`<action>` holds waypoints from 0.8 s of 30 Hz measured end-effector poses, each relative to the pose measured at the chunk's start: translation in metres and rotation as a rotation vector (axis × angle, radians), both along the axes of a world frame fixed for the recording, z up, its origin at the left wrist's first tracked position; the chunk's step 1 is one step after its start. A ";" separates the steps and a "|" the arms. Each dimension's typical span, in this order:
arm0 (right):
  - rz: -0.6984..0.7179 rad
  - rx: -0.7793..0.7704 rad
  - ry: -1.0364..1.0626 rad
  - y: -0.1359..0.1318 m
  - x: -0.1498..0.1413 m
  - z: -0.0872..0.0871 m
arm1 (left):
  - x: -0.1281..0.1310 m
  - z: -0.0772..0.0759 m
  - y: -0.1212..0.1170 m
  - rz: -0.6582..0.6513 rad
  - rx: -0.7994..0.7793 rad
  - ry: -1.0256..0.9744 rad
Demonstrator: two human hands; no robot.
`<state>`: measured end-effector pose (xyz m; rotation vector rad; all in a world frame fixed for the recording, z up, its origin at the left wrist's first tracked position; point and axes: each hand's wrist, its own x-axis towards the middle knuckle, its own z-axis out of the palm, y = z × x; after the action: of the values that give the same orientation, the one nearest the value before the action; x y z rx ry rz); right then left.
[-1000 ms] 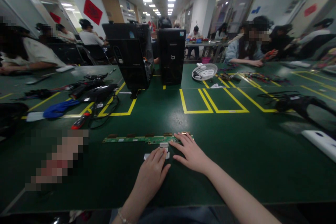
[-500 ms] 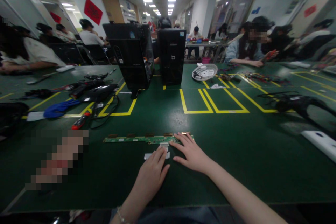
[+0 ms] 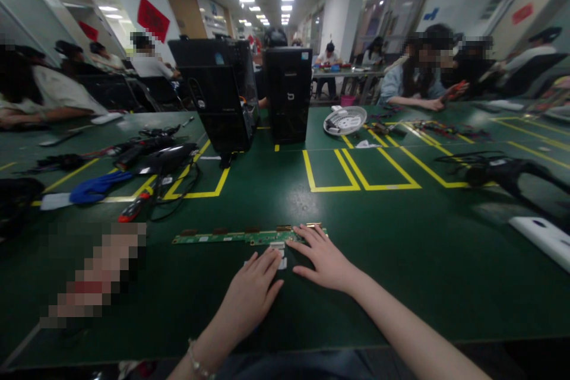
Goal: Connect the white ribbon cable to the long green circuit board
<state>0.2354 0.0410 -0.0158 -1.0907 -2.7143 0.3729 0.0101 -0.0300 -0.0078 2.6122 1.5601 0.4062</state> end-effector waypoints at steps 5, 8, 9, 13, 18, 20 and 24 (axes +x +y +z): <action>-0.003 -0.004 0.010 -0.001 -0.001 0.001 | 0.002 -0.001 0.002 0.012 0.022 -0.054; -0.013 0.003 0.006 -0.002 -0.003 0.002 | 0.004 -0.002 0.003 0.034 0.023 -0.081; -0.016 0.006 0.003 -0.003 -0.003 0.003 | 0.005 -0.002 0.003 0.035 0.028 -0.087; -0.025 0.015 -0.005 -0.003 -0.005 0.002 | 0.001 0.003 0.001 0.028 0.083 -0.133; -0.040 0.024 0.016 -0.002 -0.004 0.003 | -0.034 0.007 -0.002 0.162 0.136 -0.176; -0.043 0.017 0.021 -0.002 -0.004 0.004 | -0.056 0.003 -0.004 0.226 0.142 -0.186; -0.056 0.021 0.025 -0.002 -0.006 0.008 | -0.092 -0.015 -0.009 0.310 0.164 -0.166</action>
<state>0.2298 0.0387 -0.0077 -1.1462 -2.6539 0.3458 -0.0822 -0.0387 -0.0223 2.3693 1.9502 0.7822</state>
